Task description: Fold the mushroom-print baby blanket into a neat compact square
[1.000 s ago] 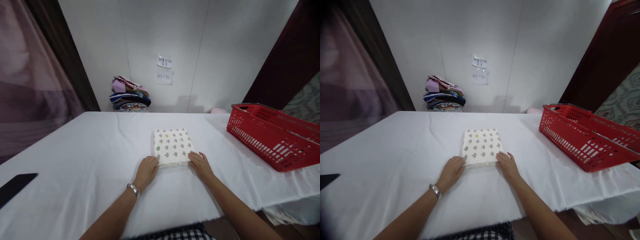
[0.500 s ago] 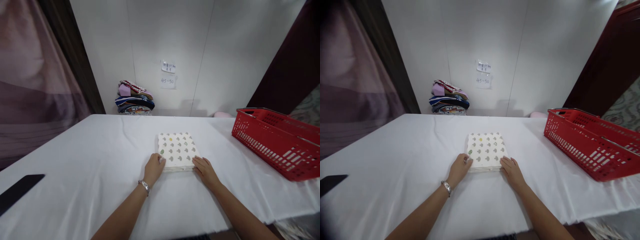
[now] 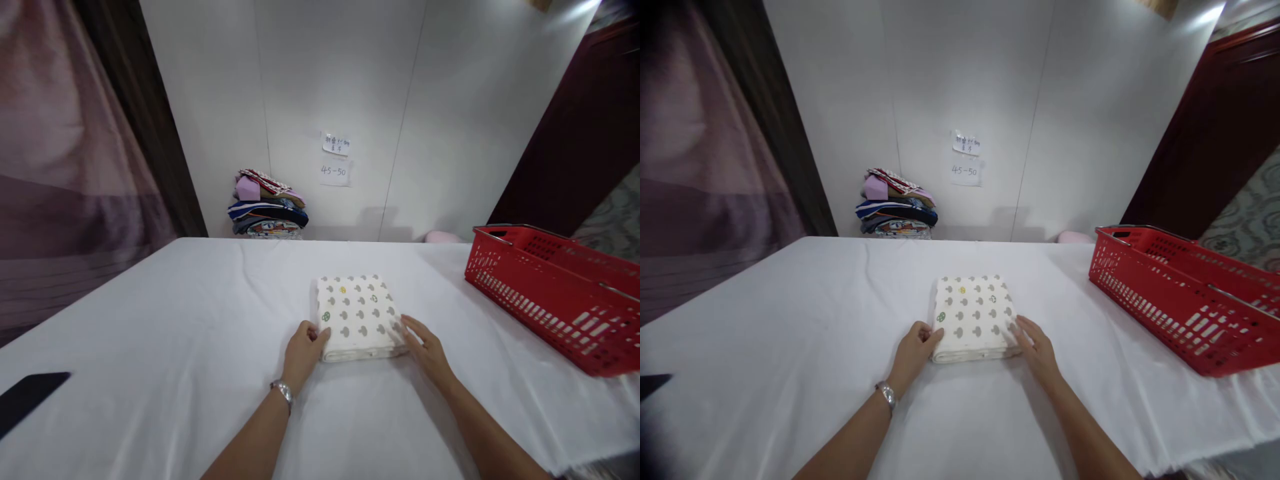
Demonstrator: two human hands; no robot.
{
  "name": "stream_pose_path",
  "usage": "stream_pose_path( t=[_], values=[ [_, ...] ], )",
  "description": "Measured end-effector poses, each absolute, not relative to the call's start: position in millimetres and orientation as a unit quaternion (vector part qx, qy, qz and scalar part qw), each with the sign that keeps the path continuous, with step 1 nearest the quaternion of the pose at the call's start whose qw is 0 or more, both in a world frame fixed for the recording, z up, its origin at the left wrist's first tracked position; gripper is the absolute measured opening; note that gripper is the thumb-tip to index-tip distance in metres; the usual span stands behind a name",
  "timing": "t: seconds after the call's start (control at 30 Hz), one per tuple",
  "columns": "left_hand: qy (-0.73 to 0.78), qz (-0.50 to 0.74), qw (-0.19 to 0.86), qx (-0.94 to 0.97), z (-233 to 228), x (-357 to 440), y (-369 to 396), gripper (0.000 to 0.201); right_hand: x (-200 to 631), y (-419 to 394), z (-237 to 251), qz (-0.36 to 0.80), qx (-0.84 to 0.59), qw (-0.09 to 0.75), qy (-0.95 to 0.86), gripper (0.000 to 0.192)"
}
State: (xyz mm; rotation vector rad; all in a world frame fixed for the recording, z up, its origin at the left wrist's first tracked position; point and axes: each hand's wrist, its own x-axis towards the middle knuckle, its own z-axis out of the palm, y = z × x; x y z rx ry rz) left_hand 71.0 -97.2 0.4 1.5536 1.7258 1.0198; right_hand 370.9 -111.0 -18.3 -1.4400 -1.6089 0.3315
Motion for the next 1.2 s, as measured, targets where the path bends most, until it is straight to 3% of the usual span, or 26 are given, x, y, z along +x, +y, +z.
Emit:
stream_pose_path(
  t=[0.3,0.67,0.93,1.2],
  values=[
    [0.663,0.301,0.275,0.628,1,69,-89,0.034,370,-72,-41,0.095,-0.68,0.392,-0.612,0.05],
    [0.66,0.309,0.279,0.625,-5,67,-87,0.033,370,-80,-50,0.177,-0.662,0.46,-0.565,0.048],
    [0.657,0.316,0.275,0.627,-2,67,-90,0.04,361,-67,-14,0.164,-0.756,0.298,-0.559,0.06],
    [0.655,0.302,0.258,0.643,-6,65,-87,0.032,360,-69,-13,0.158,-0.758,0.233,-0.589,0.038]
  ],
)
